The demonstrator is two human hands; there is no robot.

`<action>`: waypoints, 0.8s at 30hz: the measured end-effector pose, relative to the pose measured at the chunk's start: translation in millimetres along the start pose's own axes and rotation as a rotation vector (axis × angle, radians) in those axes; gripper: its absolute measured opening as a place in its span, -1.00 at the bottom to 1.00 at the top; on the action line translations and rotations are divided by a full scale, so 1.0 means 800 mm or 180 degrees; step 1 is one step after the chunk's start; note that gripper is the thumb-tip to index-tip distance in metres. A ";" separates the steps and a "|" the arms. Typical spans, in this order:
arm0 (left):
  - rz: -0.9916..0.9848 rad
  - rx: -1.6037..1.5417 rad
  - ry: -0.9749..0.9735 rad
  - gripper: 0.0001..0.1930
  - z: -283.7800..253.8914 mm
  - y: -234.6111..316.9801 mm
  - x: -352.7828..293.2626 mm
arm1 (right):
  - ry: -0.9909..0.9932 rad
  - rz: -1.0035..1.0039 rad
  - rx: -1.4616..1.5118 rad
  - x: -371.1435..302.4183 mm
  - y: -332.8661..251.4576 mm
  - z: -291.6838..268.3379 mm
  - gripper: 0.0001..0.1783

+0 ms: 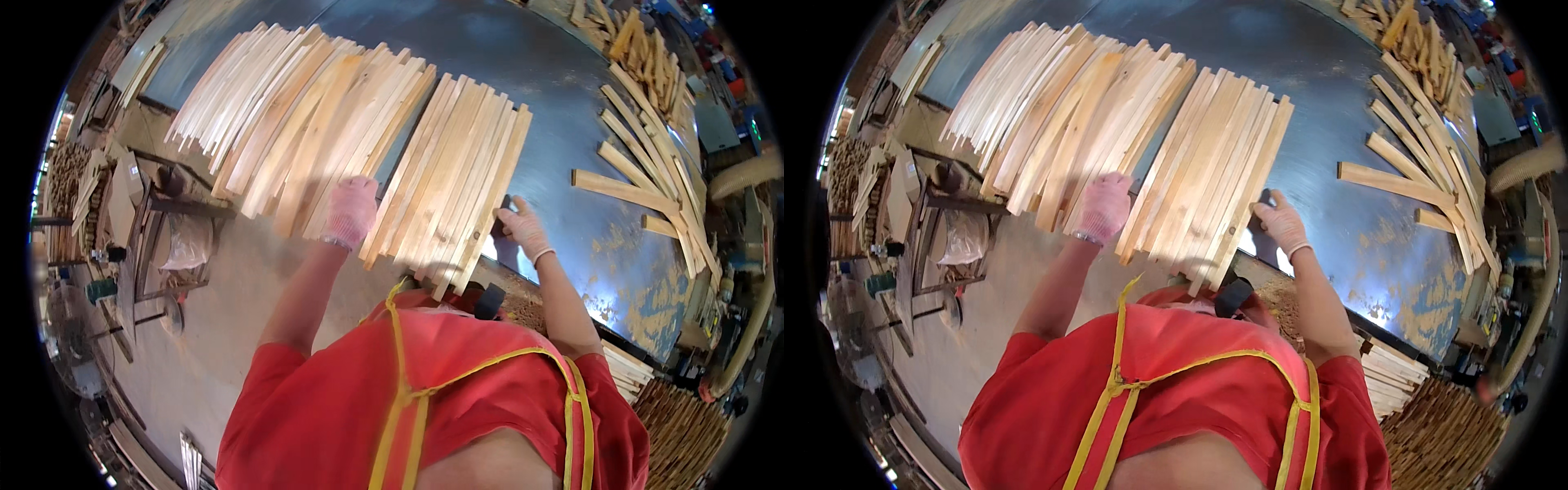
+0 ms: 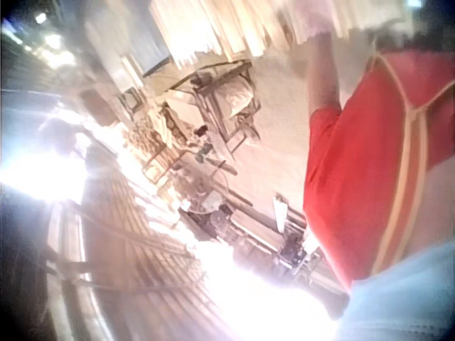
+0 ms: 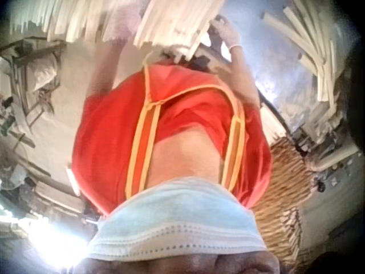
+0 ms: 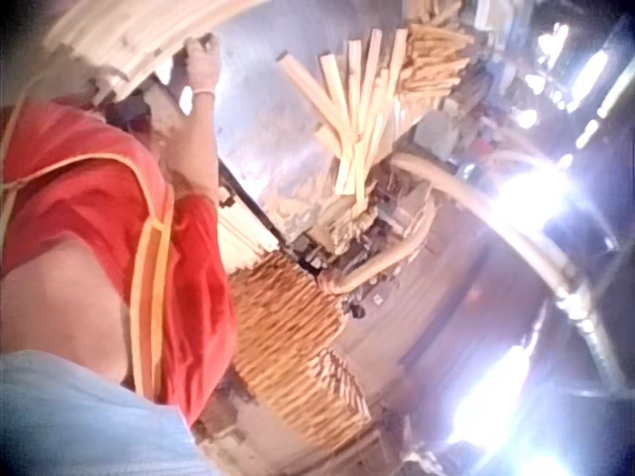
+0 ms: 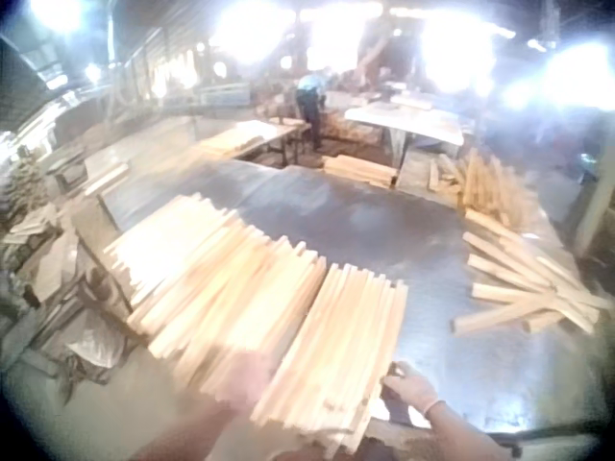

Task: The person repeatedly picks up thin wooden planks from a metal table and stacks them into a neat pile. The person handles the planks one by one or in small groups, aligning them before placing them onto the growing stack.

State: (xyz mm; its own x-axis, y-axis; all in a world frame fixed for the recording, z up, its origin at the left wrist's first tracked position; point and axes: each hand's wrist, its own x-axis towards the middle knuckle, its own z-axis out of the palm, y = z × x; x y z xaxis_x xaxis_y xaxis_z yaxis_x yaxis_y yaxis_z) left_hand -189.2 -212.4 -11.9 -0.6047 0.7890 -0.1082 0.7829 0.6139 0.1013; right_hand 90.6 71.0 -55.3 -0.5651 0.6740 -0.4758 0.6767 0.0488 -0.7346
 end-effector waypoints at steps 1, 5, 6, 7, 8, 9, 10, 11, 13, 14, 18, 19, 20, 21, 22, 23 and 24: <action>-0.0112 -0.0262 -0.0040 -0.76 0.008 -0.008 -0.026 | -0.0145 0.0482 0.0229 -0.016 -0.047 -0.008 0.05; -0.1638 -0.1302 -0.1175 -0.65 -0.019 0.021 -0.133 | -0.0720 0.0259 0.0412 0.014 -0.064 0.005 0.26; -0.2113 -0.2024 -0.1141 -0.63 0.003 0.023 -0.167 | -0.0724 0.0252 0.0303 0.021 -0.066 0.013 0.23; -0.2589 -0.2734 -0.1058 -0.60 0.045 0.020 -0.202 | -0.0735 0.0237 0.0205 0.026 -0.069 0.021 0.20; -0.3016 -0.3471 -0.0956 -0.57 0.078 0.021 -0.221 | -0.0702 0.0237 0.0094 0.030 -0.068 0.025 0.17; -0.3267 -0.4548 -0.0772 -0.56 0.094 0.028 -0.220 | -0.0735 0.0280 -0.0002 0.033 -0.069 0.025 0.17; -0.3455 -0.5622 -0.0531 -0.55 0.106 0.036 -0.215 | -0.0762 0.0317 -0.0084 0.034 -0.072 0.027 0.16; -0.3534 -0.6697 -0.0292 -0.54 0.106 0.043 -0.201 | -0.0734 0.0365 -0.0146 0.033 -0.071 0.021 0.15; -0.3258 -0.6617 -0.0166 -0.50 0.085 0.052 -0.196 | -0.0940 -0.0045 0.0053 0.045 -0.041 0.020 0.29; -0.3122 -0.6532 -0.0187 -0.50 0.058 0.057 -0.204 | -0.0830 -0.0206 -0.0038 0.052 -0.027 0.022 0.30; -0.1824 -0.6944 -0.1581 -0.25 -0.072 0.008 -0.172 | -0.0888 -0.0077 -0.0353 0.038 -0.067 0.006 0.28; -0.1741 -0.6128 -0.1612 -0.16 -0.080 0.001 -0.137 | -0.0962 0.0008 -0.0313 0.037 -0.069 0.005 0.27; -0.1695 -0.5301 -0.1633 -0.06 -0.089 -0.001 -0.094 | -0.1052 0.0105 -0.0269 0.037 -0.068 0.002 0.27; -0.1277 -0.4666 -0.1726 0.01 -0.091 0.010 -0.050 | -0.1148 0.0154 -0.0251 0.037 -0.074 0.000 0.26; -0.1121 -0.3859 -0.1800 0.03 -0.099 0.043 -0.007 | -0.1252 0.0200 -0.0243 0.038 -0.080 -0.001 0.24; -0.0961 -0.3076 -0.1872 0.05 -0.102 0.074 0.035 | -0.1362 0.0229 -0.0305 0.034 -0.091 -0.008 0.22; -0.1007 -0.2131 -0.1933 0.01 -0.116 0.104 0.068 | -0.1429 0.0273 -0.0352 0.037 -0.094 -0.017 0.20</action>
State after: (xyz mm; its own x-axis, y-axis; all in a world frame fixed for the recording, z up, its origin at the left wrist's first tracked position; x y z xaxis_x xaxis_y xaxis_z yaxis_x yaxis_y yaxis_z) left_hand -170.3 -116.1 82.3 -0.4474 0.5529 -0.7029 0.2363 0.8311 0.5034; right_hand 29.1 97.5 -7.9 -0.6367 0.2948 -0.7125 0.7623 0.1015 -0.6392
